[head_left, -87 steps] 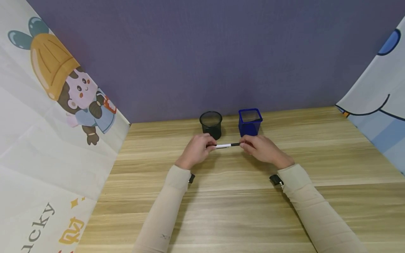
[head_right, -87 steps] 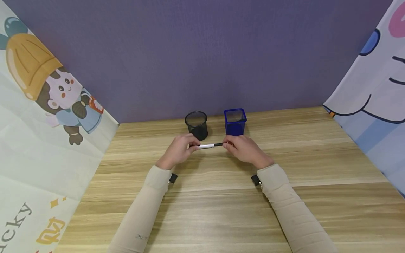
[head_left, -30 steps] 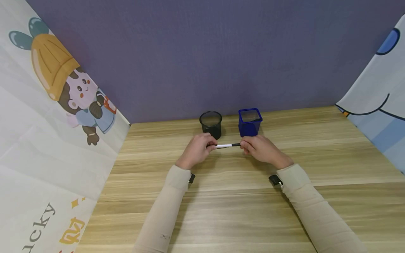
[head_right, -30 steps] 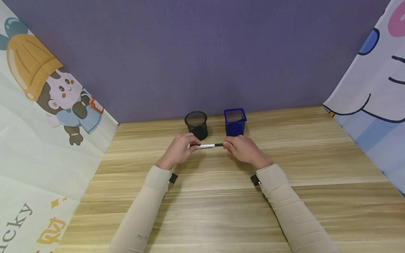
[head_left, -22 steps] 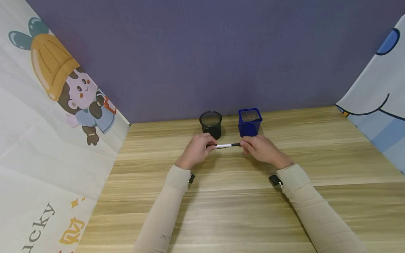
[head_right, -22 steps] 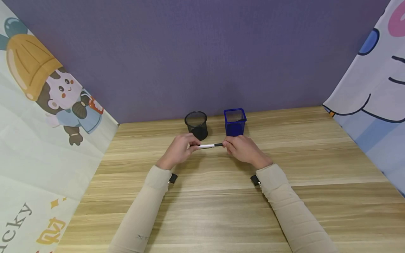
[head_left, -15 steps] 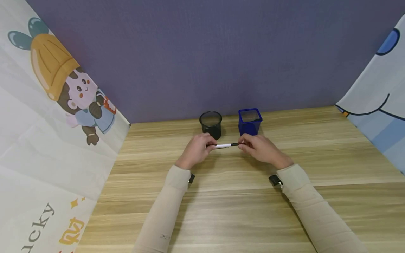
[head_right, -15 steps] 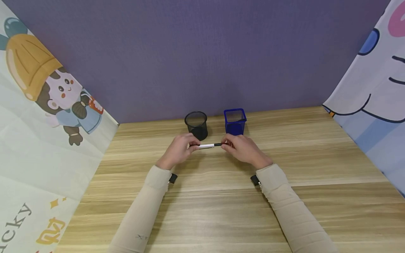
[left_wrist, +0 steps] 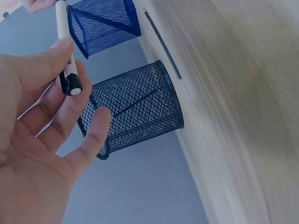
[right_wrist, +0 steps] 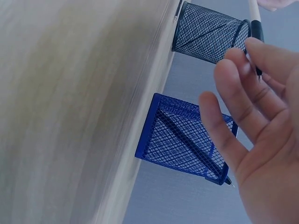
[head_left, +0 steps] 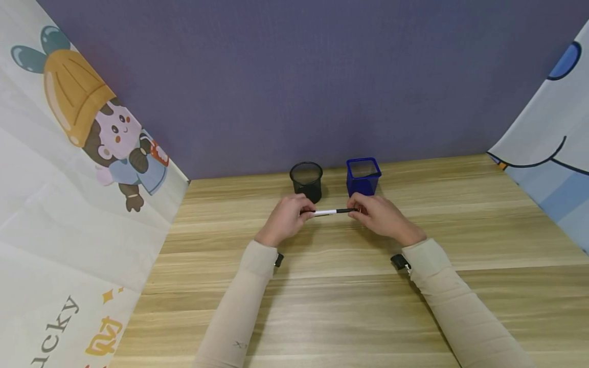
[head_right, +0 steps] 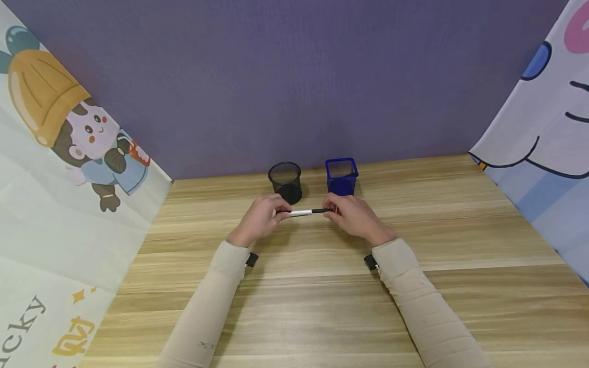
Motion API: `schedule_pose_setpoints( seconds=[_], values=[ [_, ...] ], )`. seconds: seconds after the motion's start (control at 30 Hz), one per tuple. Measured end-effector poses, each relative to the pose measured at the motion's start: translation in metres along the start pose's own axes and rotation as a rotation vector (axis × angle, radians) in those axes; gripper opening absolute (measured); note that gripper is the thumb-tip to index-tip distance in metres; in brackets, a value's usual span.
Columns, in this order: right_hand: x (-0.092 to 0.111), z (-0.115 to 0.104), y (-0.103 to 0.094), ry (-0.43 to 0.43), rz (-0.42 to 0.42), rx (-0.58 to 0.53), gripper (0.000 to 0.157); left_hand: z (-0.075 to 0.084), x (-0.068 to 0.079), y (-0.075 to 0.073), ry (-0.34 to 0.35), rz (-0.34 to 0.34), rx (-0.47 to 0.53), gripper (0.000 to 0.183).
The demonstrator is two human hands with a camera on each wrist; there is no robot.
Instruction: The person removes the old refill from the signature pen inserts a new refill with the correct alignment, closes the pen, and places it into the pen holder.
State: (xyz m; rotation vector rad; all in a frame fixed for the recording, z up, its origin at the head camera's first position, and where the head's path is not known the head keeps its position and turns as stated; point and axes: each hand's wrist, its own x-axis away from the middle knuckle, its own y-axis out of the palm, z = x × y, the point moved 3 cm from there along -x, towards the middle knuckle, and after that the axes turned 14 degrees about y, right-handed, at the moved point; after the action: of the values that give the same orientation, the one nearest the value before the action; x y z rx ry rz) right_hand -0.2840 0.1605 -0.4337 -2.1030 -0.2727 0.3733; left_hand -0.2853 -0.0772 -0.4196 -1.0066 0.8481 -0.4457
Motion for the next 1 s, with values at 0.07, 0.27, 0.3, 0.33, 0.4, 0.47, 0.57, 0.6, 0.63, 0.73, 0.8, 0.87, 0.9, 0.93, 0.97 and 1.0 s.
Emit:
schedule_pose_setpoints(
  seconds=[0.07, 0.27, 0.3, 0.33, 0.4, 0.47, 0.57, 0.6, 0.63, 0.73, 0.8, 0.87, 0.9, 0.93, 0.97, 1.0],
  values=[
    [-0.0001, -0.0001, -0.0002, -0.002, 0.005, -0.004, 0.010, 0.0002, -0.0002, 0.0001, 0.000, -0.002, 0.000, 0.009],
    [-0.0010, 0.0015, 0.0013, -0.001, 0.001, 0.002, 0.006, 0.0004, -0.0005, 0.0008, 0.000, -0.014, -0.005, 0.009],
    [-0.0011, 0.0020, 0.0016, 0.000, -0.001, 0.004, 0.005, 0.0005, -0.0004, 0.0009, 0.000, -0.017, -0.005, 0.010],
    [-0.0011, 0.0023, 0.0017, 0.000, -0.002, 0.004, 0.004, 0.0005, -0.0003, 0.0010, 0.000, -0.017, -0.005, 0.010],
    [-0.0012, 0.0028, 0.0017, -0.005, -0.003, 0.004, 0.004, 0.0005, -0.0004, 0.0010, 0.002, -0.017, -0.003, 0.011],
    [-0.0012, 0.0031, 0.0015, -0.011, -0.003, 0.004, 0.005, 0.0009, -0.0004, 0.0007, 0.002, -0.017, -0.002, 0.011],
    [-0.0010, 0.0029, 0.0009, -0.020, -0.005, 0.002, 0.006, 0.0012, -0.0004, 0.0008, 0.004, -0.016, 0.004, 0.011],
    [-0.0008, 0.0028, 0.0007, -0.021, -0.005, 0.000, 0.006, 0.0014, -0.0004, 0.0008, 0.004, -0.017, 0.004, 0.011],
    [-0.0006, 0.0027, 0.0005, -0.022, -0.007, -0.001, 0.006, 0.0016, -0.0004, 0.0007, 0.004, -0.018, 0.004, 0.011],
    [0.0001, 0.0022, 0.0000, -0.027, -0.009, -0.006, 0.006, 0.0024, -0.0005, 0.0005, 0.004, -0.019, 0.008, 0.011],
    [0.0005, 0.0020, -0.0002, -0.031, -0.008, -0.006, 0.007, 0.0028, -0.0005, 0.0004, 0.005, -0.019, 0.006, 0.011],
    [0.0006, 0.0021, -0.0002, -0.038, -0.005, -0.001, 0.008, 0.0031, -0.0006, 0.0003, 0.007, -0.018, 0.004, 0.011],
    [0.0006, 0.0022, -0.0002, -0.040, -0.002, 0.005, 0.008, 0.0032, -0.0007, 0.0003, 0.009, -0.017, 0.001, 0.011],
    [0.0005, 0.0024, -0.0002, -0.043, 0.002, 0.011, 0.008, 0.0032, -0.0007, 0.0002, 0.010, -0.017, -0.001, 0.012],
    [0.0005, 0.0026, -0.0001, -0.046, 0.006, 0.017, 0.008, 0.0033, -0.0007, 0.0001, 0.011, -0.016, -0.004, 0.012],
    [0.0004, 0.0029, 0.0001, -0.049, 0.010, 0.023, 0.008, 0.0033, -0.0006, 0.0001, 0.013, -0.015, -0.008, 0.012]
  ],
)
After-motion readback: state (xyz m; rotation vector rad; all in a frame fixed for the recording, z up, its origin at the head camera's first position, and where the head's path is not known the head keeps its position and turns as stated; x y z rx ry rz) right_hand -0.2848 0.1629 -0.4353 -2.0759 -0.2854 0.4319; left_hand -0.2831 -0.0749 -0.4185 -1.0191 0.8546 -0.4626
